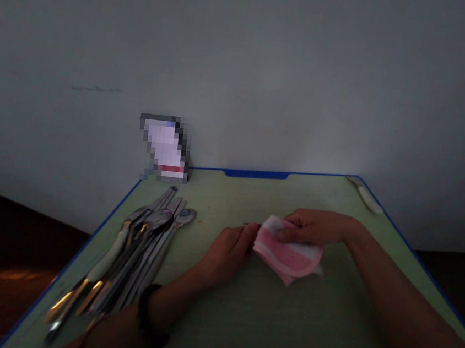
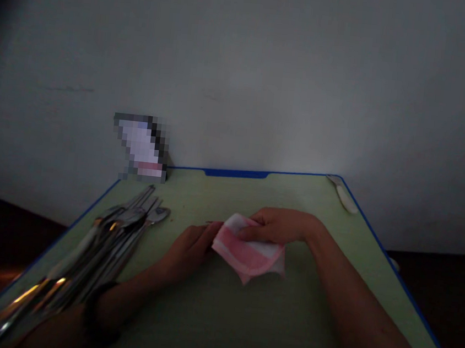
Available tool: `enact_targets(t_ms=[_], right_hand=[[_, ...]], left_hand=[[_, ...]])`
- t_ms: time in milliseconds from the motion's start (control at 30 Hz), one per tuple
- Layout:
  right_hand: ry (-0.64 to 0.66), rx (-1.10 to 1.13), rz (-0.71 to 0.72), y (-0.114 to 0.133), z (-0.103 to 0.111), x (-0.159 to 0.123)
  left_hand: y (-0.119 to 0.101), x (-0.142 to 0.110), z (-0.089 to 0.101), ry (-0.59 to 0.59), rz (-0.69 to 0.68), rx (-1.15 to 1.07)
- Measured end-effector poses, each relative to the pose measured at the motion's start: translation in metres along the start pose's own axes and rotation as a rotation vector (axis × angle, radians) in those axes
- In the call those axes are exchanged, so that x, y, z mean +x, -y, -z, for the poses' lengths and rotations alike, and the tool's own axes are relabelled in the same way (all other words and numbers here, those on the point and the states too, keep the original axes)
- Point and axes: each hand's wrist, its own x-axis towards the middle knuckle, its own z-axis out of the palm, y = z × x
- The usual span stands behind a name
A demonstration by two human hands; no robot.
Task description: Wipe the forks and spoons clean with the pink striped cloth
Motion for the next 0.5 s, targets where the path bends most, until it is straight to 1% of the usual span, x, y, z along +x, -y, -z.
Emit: enact_targets(t_ms=[167,300,367,500], right_hand=[[-0.080,0.077,0.000,-0.007,0.015,-0.019],[-0.132,0.165,0.033,-0.011,0.020,-0.025],[-0.157,0.208,0.037,-0.015,0.019,-0.022],[-0.193,0.294,0.056,-0.018,0.013,-0.009]], left_hand=[[0.000,0.003,0.002,-0.091,0.131,-0.105],[-0.003,0.003,0.001,-0.132,0.226,-0.269],[-0.003,0.002,-0.001,-0.144,0.202,-0.323],[-0.003,0.002,-0.005,-0.135,0.104,-0.358]])
